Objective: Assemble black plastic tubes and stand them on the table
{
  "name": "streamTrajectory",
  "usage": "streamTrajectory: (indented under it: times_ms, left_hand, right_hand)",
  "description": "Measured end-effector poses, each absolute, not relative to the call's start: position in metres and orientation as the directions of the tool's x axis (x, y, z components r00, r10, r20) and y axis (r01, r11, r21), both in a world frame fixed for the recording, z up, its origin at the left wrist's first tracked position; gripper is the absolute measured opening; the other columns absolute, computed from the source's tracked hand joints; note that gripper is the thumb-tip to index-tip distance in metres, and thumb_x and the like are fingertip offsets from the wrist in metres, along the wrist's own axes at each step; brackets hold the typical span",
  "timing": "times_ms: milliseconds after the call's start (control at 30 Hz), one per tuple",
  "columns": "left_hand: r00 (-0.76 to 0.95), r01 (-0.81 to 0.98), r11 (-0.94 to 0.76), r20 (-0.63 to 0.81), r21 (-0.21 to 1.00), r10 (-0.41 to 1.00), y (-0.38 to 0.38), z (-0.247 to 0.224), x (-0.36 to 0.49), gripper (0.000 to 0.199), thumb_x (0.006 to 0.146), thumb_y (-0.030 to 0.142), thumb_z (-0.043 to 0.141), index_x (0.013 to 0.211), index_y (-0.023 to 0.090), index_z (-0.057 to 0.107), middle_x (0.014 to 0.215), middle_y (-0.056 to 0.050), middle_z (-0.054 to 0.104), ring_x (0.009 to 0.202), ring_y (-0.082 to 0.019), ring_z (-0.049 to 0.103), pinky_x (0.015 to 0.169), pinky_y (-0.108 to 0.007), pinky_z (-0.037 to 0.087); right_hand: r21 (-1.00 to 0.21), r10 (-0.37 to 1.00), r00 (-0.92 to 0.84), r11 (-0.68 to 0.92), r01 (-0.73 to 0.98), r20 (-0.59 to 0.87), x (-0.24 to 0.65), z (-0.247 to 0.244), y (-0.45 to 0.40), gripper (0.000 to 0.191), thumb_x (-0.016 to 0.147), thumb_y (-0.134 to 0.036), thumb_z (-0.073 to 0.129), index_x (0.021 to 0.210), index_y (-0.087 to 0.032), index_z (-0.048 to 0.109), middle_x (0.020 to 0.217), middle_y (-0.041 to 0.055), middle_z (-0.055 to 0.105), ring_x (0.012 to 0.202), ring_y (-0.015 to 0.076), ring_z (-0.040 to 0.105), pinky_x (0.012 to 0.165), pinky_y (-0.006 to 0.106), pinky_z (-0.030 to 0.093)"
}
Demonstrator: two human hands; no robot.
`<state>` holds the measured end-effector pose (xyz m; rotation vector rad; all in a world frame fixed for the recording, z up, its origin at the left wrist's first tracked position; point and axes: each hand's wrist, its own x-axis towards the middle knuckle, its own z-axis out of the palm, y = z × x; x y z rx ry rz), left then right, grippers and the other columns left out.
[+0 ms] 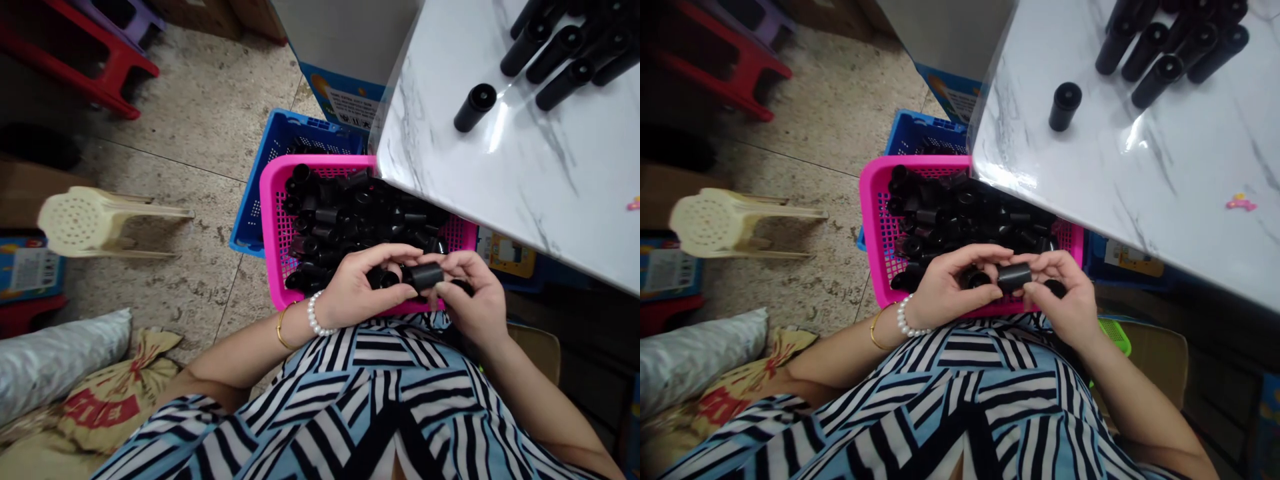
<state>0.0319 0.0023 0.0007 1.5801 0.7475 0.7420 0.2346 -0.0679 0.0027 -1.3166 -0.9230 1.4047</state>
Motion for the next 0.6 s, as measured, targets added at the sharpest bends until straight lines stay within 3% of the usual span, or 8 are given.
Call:
streamTrajectory:
  times_ms: [100,167,233,333,433,500,600]
  left_hand:
    - [0.554,0.066,-0.257,0.179,0.964,0.813,0.002,-0.003,0.032,0.049,0.084,0.024,0.082,0.131,0.020,0.070,0.098,-0.005,0.070,0.085,-0.013,0.065,0.081,-0.026,0.058]
    - [0.501,0.108,-0.320,0.226,0.941,0.835,0.002,-0.006,0.032,0.047,0.082,0.028,0.084,0.127,0.022,0.073,0.097,-0.004,0.064,0.089,-0.014,0.064,0.080,-0.028,0.058]
    - [0.460,0.123,-0.339,0.249,0.933,0.852,0.002,-0.006,0.032,0.039,0.082,0.030,0.084,0.118,0.021,0.076,0.100,-0.005,0.063,0.090,-0.015,0.064,0.079,-0.028,0.058]
    - [0.506,0.107,-0.374,0.274,0.921,0.818,0.002,-0.004,0.029,0.027,0.083,0.025,0.080,0.108,0.017,0.073,0.098,-0.006,0.071,0.085,-0.015,0.068,0.077,-0.027,0.059]
    - [0.604,0.168,-0.406,0.232,0.898,0.763,0.000,-0.003,0.026,0.021,0.086,0.022,0.074,0.106,0.017,0.071,0.094,-0.006,0.077,0.081,-0.014,0.073,0.076,-0.025,0.059]
    - [0.642,0.213,-0.423,0.200,0.881,0.740,-0.002,-0.003,0.024,0.022,0.086,0.022,0.071,0.108,0.017,0.071,0.097,-0.006,0.078,0.084,-0.015,0.075,0.077,-0.025,0.060]
    - [0.667,0.276,-0.440,0.159,0.855,0.728,-0.003,-0.004,0.025,0.024,0.084,0.022,0.068,0.107,0.016,0.072,0.095,-0.006,0.078,0.082,-0.017,0.075,0.075,-0.025,0.061]
  right_hand:
    - [-0.793,0.906,-0.046,-0.393,-0.465,-0.421,0.223,-0.006,-0.066,0.036,0.090,-0.046,0.075,0.116,-0.029,0.057,0.080,-0.0033,0.070,0.052,0.0115,0.058,0.045,0.023,0.047]
    - [-0.775,0.875,-0.107,-0.471,-0.421,-0.473,0.216,-0.008,-0.065,0.032,0.092,-0.051,0.071,0.110,-0.027,0.062,0.070,-0.0046,0.064,0.048,0.0099,0.053,0.043,0.021,0.042]
    - [-0.810,0.843,-0.168,-0.538,-0.236,-0.511,0.215,-0.007,-0.065,0.028,0.094,-0.050,0.069,0.100,-0.023,0.067,0.065,-0.0042,0.061,0.050,0.0087,0.050,0.045,0.020,0.041]
    - [-0.858,0.850,-0.170,-0.511,-0.044,-0.498,0.226,-0.002,-0.064,0.024,0.093,-0.041,0.073,0.109,-0.024,0.071,0.084,-0.0004,0.068,0.073,0.0124,0.063,0.064,0.022,0.054]
    - [-0.905,0.916,-0.085,-0.401,-0.145,-0.392,0.240,0.006,-0.064,0.030,0.093,-0.033,0.071,0.123,-0.029,0.068,0.125,0.0041,0.069,0.115,0.0212,0.068,0.098,0.034,0.058]
    - [-0.930,0.944,-0.031,-0.330,-0.160,-0.329,0.243,0.013,-0.065,0.030,0.096,-0.027,0.066,0.126,-0.030,0.067,0.133,0.0050,0.067,0.123,0.0235,0.067,0.108,0.042,0.055]
    - [-0.985,0.986,-0.012,-0.165,0.054,-0.166,0.238,0.023,-0.069,0.040,0.098,-0.021,0.063,0.136,-0.032,0.065,0.130,0.0061,0.070,0.121,0.0244,0.069,0.111,0.045,0.054]
